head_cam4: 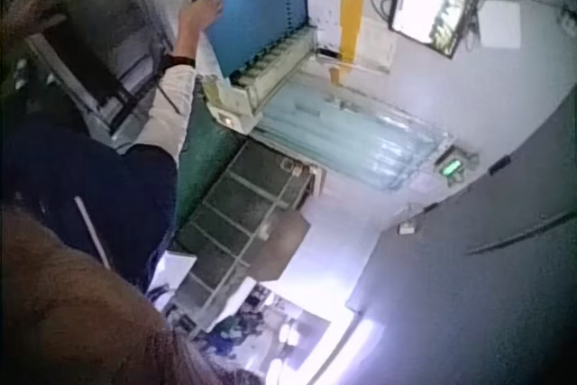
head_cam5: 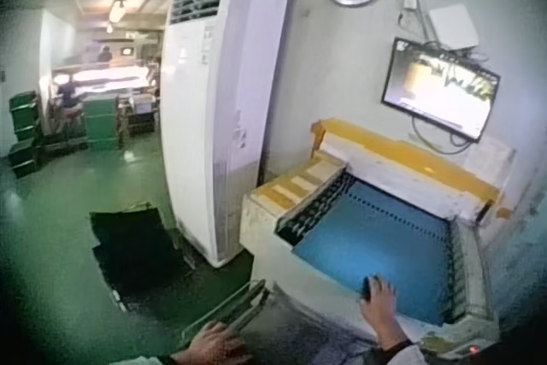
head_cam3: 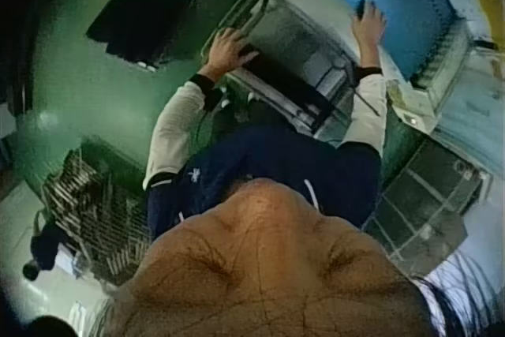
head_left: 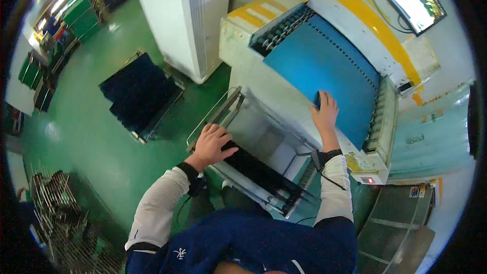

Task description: The recorder loads and unloads flat green panels into an industrial processing or cleaning machine.

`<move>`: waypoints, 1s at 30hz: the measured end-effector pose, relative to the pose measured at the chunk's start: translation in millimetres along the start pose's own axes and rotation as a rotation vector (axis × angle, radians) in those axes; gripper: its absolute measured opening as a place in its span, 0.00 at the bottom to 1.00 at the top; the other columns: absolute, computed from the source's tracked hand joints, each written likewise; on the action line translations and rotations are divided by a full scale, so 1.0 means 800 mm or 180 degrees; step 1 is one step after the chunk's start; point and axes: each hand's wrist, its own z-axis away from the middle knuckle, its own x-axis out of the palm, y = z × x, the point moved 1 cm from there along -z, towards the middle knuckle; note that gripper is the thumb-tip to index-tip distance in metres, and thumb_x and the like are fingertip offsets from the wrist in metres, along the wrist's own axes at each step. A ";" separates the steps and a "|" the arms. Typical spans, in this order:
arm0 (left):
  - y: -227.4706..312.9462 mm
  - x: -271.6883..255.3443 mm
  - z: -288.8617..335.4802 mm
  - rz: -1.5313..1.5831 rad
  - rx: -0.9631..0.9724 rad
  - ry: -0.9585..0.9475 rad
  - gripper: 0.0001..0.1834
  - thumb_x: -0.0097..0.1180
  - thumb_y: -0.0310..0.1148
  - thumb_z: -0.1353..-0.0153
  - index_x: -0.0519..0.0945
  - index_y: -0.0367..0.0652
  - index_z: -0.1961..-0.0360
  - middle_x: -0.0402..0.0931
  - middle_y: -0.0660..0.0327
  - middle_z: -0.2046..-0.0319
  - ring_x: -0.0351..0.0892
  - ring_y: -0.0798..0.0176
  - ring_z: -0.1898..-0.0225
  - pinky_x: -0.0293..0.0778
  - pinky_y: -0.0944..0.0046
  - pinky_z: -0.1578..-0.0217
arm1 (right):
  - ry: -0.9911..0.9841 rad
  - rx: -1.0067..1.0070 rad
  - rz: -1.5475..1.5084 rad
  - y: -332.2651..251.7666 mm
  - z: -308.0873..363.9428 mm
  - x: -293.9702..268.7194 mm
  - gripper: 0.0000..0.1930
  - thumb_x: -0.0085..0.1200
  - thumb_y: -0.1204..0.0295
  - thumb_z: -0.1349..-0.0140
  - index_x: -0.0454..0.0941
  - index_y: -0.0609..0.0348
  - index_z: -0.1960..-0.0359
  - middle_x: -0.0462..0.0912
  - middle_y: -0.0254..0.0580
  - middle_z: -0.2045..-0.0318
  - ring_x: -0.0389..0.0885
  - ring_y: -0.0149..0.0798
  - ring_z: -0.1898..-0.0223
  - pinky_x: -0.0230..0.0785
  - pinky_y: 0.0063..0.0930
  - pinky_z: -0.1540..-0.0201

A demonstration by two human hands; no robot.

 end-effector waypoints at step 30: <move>-0.010 0.015 0.016 0.0402 0.0268 0.0786 0.24 0.68 0.56 0.46 0.80 0.45 0.71 0.73 0.58 0.64 0.73 0.52 0.55 0.67 0.51 0.43 | -0.1968 -0.0081 -0.2364 -0.139 0.230 0.033 0.20 0.58 0.60 0.29 0.84 0.72 0.59 0.87 0.47 0.68 0.83 0.36 0.66 0.74 0.33 0.59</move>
